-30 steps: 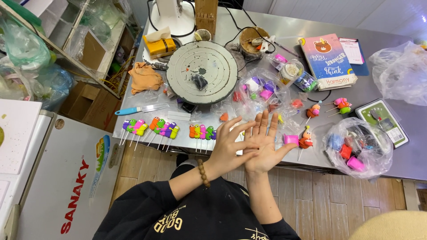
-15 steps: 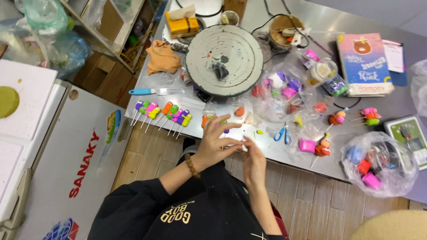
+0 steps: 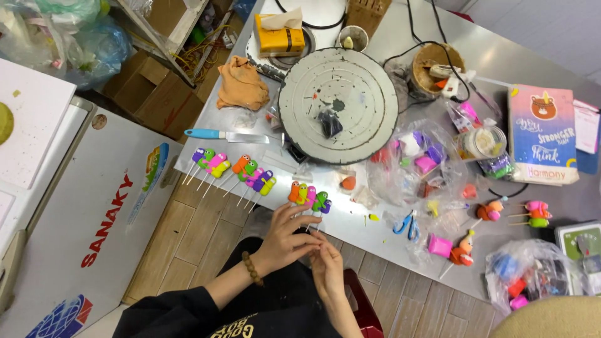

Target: Molding and assembling small colorful fondant or clay figures onto sticks.

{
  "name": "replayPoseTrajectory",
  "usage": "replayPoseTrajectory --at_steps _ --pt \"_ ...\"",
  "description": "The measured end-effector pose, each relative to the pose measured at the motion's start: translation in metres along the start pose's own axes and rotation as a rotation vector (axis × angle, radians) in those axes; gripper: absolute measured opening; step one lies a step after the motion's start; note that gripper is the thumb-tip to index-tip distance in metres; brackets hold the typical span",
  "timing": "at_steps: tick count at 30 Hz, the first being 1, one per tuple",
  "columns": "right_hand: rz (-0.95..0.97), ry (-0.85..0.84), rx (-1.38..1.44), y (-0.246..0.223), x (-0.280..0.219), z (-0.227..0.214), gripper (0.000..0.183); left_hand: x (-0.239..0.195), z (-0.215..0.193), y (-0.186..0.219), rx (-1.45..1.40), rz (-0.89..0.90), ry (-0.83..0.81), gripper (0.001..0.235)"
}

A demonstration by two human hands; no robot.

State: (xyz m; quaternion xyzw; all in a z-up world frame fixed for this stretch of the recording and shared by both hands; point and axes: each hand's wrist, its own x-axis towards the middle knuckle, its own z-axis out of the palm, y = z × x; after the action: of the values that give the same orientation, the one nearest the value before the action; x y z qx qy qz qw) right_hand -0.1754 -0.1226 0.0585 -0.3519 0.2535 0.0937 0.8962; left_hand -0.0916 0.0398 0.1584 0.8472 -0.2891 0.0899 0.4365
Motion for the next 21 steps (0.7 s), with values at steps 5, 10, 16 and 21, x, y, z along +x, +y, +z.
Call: replayPoseTrajectory --at_steps 5,10,16,21 --pt "-0.01 0.127 0.009 -0.003 0.031 -0.007 0.019 -0.005 0.009 -0.03 0.008 -0.066 -0.028 0.007" --pt "-0.788 0.331 -1.141 -0.028 0.082 -0.026 0.01 -0.017 0.014 -0.057 -0.06 -0.152 0.042 0.007" --pt "-1.034 0.251 -1.327 -0.027 0.107 -0.019 0.012 -0.015 0.008 -0.057 -0.057 -0.14 0.021 0.006" --pt "-1.07 0.254 -1.354 -0.023 0.118 -0.028 0.013 -0.018 0.007 -0.063 -0.053 -0.138 0.004 0.006"
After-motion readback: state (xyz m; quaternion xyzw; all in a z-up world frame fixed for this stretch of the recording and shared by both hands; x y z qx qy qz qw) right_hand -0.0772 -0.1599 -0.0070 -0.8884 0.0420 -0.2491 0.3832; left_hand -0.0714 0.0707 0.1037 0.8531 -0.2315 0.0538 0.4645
